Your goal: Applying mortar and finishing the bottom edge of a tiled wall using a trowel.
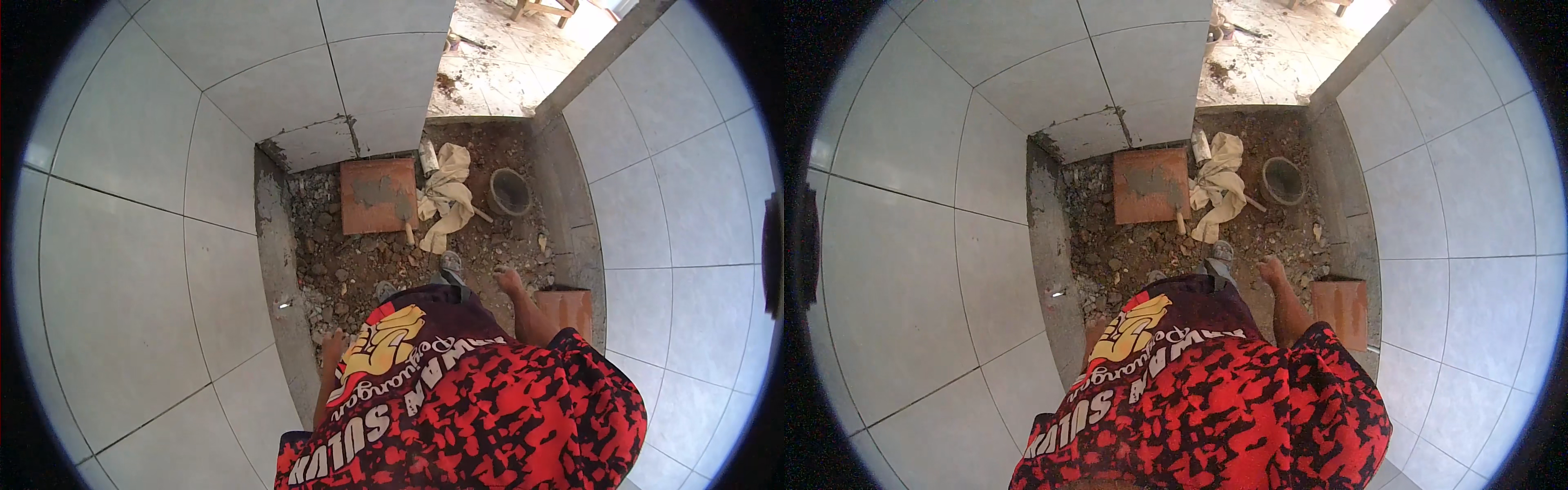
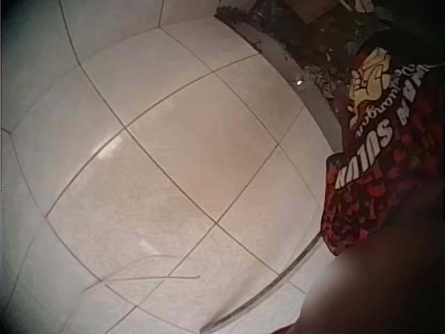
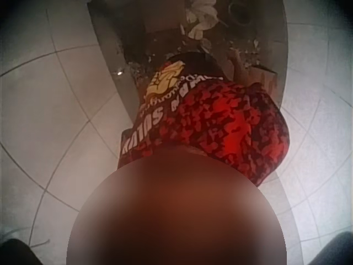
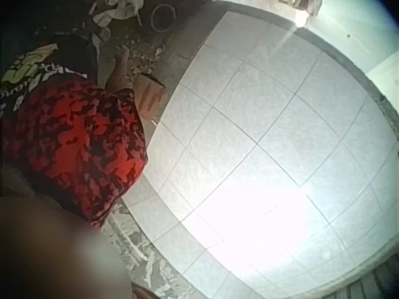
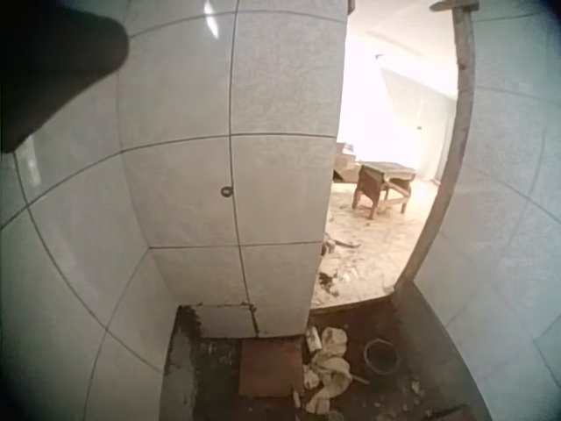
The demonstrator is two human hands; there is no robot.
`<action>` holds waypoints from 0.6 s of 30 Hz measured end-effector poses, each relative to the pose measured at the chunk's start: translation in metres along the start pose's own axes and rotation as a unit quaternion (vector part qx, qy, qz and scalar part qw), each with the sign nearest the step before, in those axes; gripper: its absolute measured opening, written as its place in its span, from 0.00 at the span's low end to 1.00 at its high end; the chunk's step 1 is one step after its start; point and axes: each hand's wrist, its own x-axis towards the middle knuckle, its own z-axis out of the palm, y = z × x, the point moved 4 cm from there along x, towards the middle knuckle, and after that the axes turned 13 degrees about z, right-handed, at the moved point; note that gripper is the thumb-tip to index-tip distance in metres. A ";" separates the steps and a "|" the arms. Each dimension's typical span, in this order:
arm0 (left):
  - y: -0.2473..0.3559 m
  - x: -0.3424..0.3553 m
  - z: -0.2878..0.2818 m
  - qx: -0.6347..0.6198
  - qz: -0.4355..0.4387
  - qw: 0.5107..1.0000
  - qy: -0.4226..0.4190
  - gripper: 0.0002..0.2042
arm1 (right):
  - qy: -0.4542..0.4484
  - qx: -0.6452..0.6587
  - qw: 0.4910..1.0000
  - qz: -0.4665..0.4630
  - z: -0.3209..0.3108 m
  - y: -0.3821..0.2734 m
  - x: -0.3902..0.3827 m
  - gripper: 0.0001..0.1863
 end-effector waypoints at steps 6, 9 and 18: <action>-0.088 0.031 -0.004 -0.031 0.021 0.991 0.130 0.24 | 0.047 0.004 0.967 -0.249 0.007 -0.013 0.024 0.20; -0.060 0.035 -0.013 0.127 0.051 0.989 0.058 0.28 | 0.031 0.055 0.989 -0.132 0.027 -0.002 0.072 0.23; -0.112 0.083 -0.045 0.217 0.110 0.968 0.066 0.24 | 0.145 0.184 0.894 -0.382 -0.096 -0.227 -0.061 0.30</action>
